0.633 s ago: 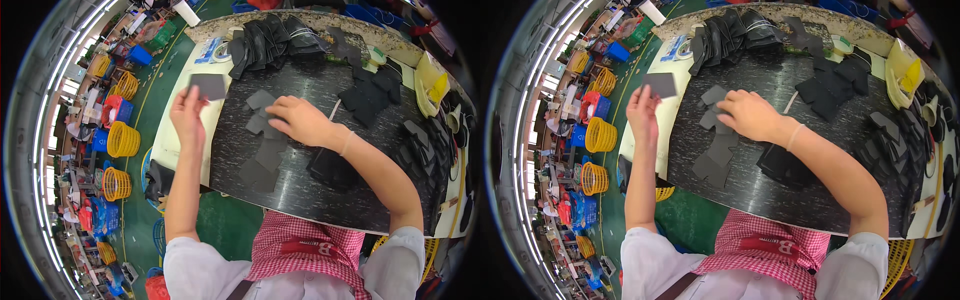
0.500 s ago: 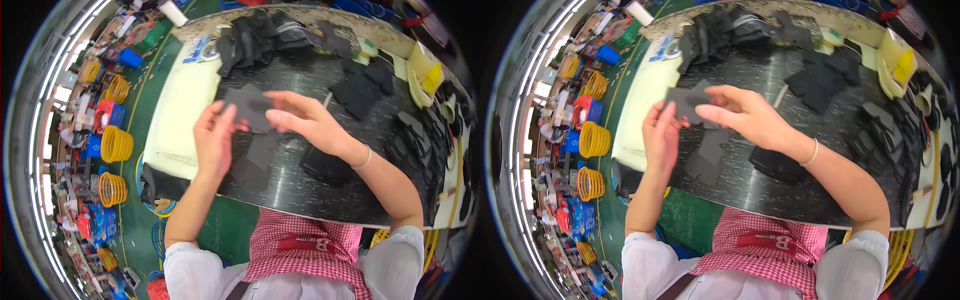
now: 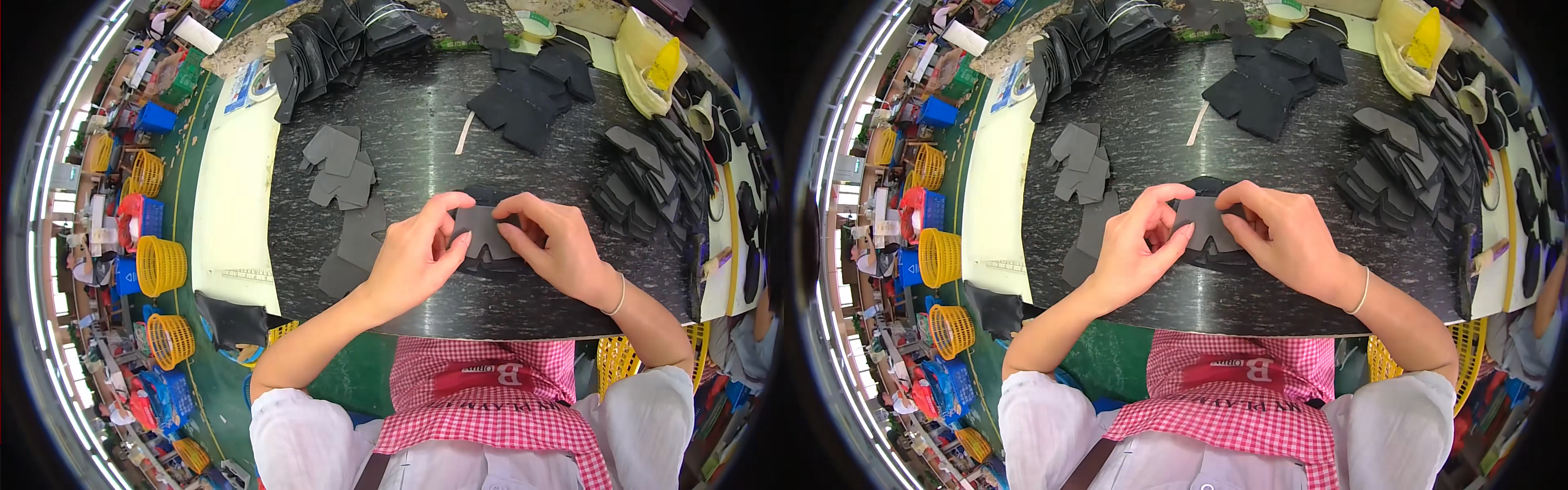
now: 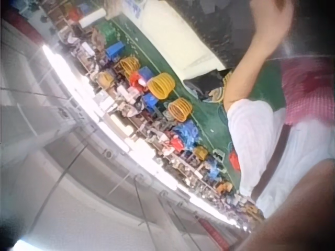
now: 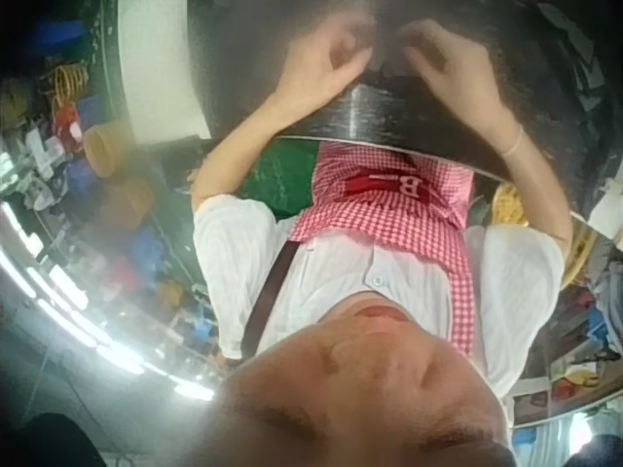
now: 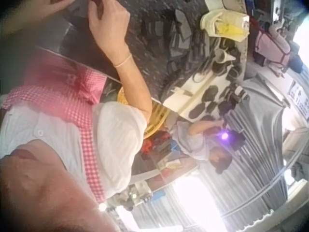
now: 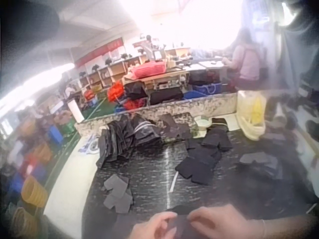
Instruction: The person picks up dark gray fabric shoe components from a blue basket and stacks them on a work surface, occasionally handling a bundle of the same items and moving a red bag of components.
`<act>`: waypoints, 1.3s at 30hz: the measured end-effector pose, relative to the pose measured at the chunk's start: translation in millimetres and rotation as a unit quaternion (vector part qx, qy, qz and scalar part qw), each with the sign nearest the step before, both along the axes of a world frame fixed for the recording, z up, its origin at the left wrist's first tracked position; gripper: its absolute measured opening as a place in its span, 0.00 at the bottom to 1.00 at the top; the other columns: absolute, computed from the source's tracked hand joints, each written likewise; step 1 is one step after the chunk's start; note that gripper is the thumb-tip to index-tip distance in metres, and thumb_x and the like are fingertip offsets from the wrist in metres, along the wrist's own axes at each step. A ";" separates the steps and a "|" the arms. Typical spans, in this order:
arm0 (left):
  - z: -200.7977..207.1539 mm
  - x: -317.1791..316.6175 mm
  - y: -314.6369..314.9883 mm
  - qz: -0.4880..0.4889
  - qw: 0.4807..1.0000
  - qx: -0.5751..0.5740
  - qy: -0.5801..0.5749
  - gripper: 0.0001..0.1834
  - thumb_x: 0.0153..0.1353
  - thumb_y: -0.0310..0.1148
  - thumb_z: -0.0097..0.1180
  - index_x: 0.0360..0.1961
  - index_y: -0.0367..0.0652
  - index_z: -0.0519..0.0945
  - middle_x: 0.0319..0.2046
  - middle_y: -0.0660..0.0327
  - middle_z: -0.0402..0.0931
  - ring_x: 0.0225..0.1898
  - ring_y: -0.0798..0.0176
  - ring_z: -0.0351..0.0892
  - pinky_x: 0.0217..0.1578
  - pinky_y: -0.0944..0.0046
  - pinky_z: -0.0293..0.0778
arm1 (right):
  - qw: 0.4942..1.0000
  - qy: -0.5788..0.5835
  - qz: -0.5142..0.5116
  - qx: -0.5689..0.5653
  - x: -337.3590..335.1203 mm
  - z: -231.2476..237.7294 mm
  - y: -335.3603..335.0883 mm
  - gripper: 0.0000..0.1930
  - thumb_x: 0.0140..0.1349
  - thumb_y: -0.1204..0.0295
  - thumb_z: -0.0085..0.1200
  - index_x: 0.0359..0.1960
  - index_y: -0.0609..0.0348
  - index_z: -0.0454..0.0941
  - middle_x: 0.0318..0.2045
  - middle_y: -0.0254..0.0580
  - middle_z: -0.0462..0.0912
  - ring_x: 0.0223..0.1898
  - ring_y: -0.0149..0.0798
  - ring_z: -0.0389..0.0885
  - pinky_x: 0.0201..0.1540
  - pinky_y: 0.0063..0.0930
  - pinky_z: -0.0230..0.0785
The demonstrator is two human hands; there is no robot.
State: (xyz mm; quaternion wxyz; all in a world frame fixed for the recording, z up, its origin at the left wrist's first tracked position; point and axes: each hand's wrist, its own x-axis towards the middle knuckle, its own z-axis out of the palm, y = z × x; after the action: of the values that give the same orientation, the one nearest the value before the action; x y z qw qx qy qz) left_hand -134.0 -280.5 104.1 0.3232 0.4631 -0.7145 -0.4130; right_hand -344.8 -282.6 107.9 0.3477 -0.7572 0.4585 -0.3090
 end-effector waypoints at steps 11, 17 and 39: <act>19.5 4.8 -41.0 -0.016 0.990 -0.121 -0.063 0.05 0.56 0.26 0.61 0.32 0.37 0.79 0.25 0.62 0.72 0.27 0.68 0.73 0.29 0.69 0.69 | 0.913 0.195 -0.067 -0.352 -24.2 -2.5 -87.3 0.12 0.53 0.72 0.59 0.39 0.62 0.78 0.40 0.40 0.77 0.45 0.42 0.76 0.46 0.33 0.71; -6.7 -39.9 -82.4 -0.151 0.947 -0.279 -0.057 0.11 0.58 0.28 0.57 0.42 0.38 0.77 0.43 0.53 0.75 0.48 0.50 0.75 0.47 0.56 0.73 | 0.980 0.089 -0.029 -0.176 -32.0 -16.1 -98.1 0.08 0.57 0.73 0.57 0.34 0.67 0.81 0.37 0.42 0.80 0.39 0.42 0.79 0.42 0.30 0.72; 18.5 112.6 -78.8 -0.020 0.919 -0.194 -0.342 0.11 0.52 0.27 0.62 0.36 0.34 0.81 0.42 0.52 0.79 0.46 0.50 0.77 0.49 0.57 0.73 | 0.916 0.074 0.238 -0.315 96.8 8.1 -60.5 0.10 0.53 0.70 0.59 0.34 0.64 0.77 0.40 0.43 0.77 0.46 0.44 0.76 0.49 0.34 0.69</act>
State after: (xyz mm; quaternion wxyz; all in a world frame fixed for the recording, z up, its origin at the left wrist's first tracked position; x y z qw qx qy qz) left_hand -21.3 -359.3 122.6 0.1339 0.4896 -0.8570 -0.0887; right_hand -248.0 -343.1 116.0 0.1195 -0.9348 0.1684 -0.2890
